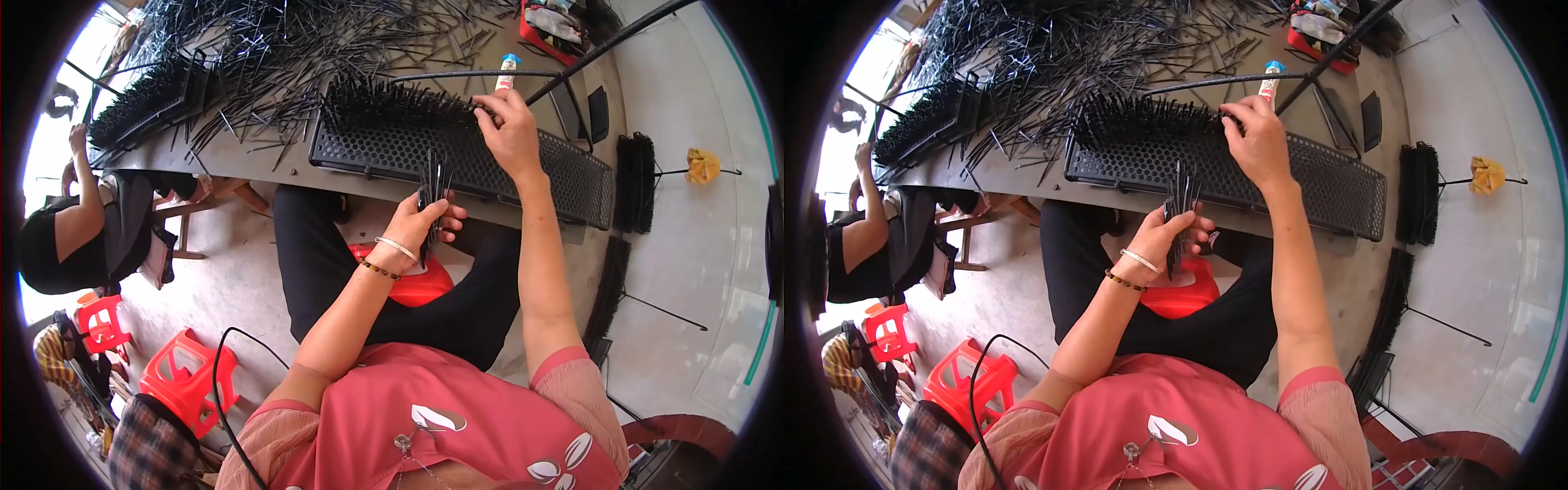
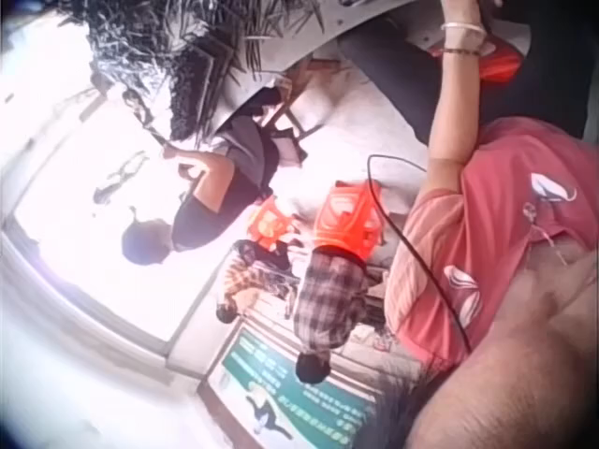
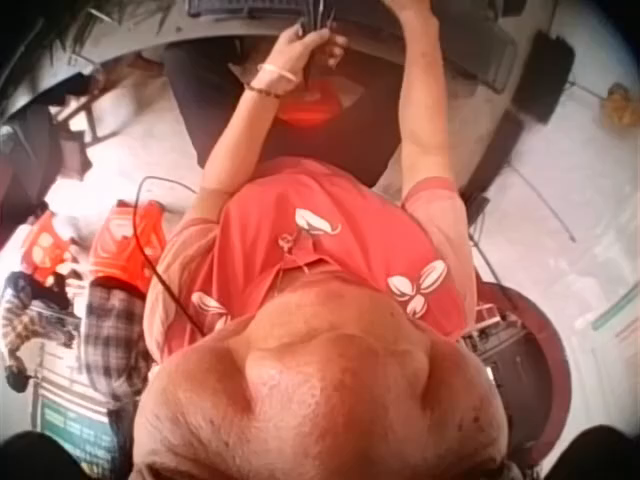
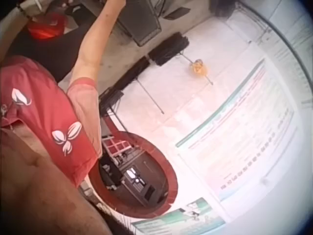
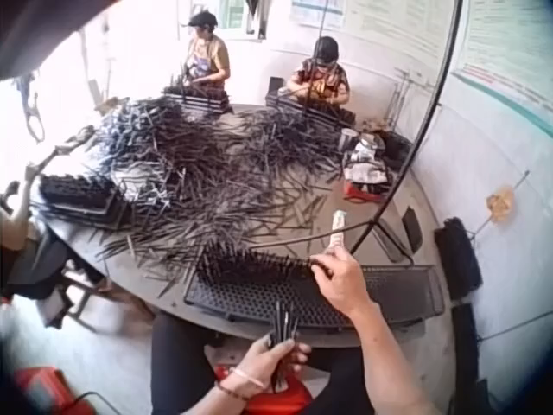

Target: Manually inserting black bristle bundles into a mounting plate grid.

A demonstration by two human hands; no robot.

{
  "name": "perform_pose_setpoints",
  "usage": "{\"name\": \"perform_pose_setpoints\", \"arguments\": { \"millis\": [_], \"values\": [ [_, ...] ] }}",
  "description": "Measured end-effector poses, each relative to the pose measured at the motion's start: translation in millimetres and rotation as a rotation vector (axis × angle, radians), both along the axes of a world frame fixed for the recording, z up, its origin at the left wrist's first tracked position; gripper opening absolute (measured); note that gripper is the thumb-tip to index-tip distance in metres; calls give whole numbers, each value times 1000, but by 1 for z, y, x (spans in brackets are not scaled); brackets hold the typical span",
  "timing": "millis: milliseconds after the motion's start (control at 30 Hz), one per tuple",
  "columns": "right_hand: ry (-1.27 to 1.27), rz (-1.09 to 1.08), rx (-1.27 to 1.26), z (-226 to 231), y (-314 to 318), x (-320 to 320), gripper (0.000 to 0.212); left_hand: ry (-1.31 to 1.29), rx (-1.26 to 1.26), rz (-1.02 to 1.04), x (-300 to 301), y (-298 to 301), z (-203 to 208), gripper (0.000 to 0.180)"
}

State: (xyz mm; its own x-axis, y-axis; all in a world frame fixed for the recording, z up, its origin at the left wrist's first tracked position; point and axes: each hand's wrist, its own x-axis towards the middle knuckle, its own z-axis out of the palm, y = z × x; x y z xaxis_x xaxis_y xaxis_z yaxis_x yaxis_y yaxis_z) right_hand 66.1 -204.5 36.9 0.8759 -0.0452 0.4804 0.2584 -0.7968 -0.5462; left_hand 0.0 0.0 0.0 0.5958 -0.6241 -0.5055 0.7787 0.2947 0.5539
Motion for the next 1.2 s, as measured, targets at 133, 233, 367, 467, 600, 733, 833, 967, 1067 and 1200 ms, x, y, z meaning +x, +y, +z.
{"name": "perform_pose_setpoints", "arguments": {
  "millis": [133,233,367,467,600,733,833,967,1067,1200],
  "values": [
    [95,-103,-67,14,5,-4,14,5,6,9,1,1,0,23],
    [125,-157,-206,15,12,-2,15,7,-8,11,1,0,-2,23],
    [237,-231,-398,12,14,2,17,1,-21,-1,0,0,-2,23],
    [245,-236,-359,16,17,6,16,8,-22,13,1,1,-2,22],
    [145,-221,-190,1,11,9,14,9,-19,13,1,0,-2,23],
    [-19,-181,-81,-1,11,10,10,15,-10,2,2,0,0,23],
    [-77,-146,-41,6,12,11,8,14,-17,3,1,0,0,23],
    [-127,-99,-127,7,10,12,7,10,-17,-6,1,0,2,23],
    [-182,-25,-153,10,12,11,7,0,-8,-13,1,-1,3,24],
    [-131,-73,-161,6,8,9,9,1,-1,-20,0,-1,5,25]
  ]
}}
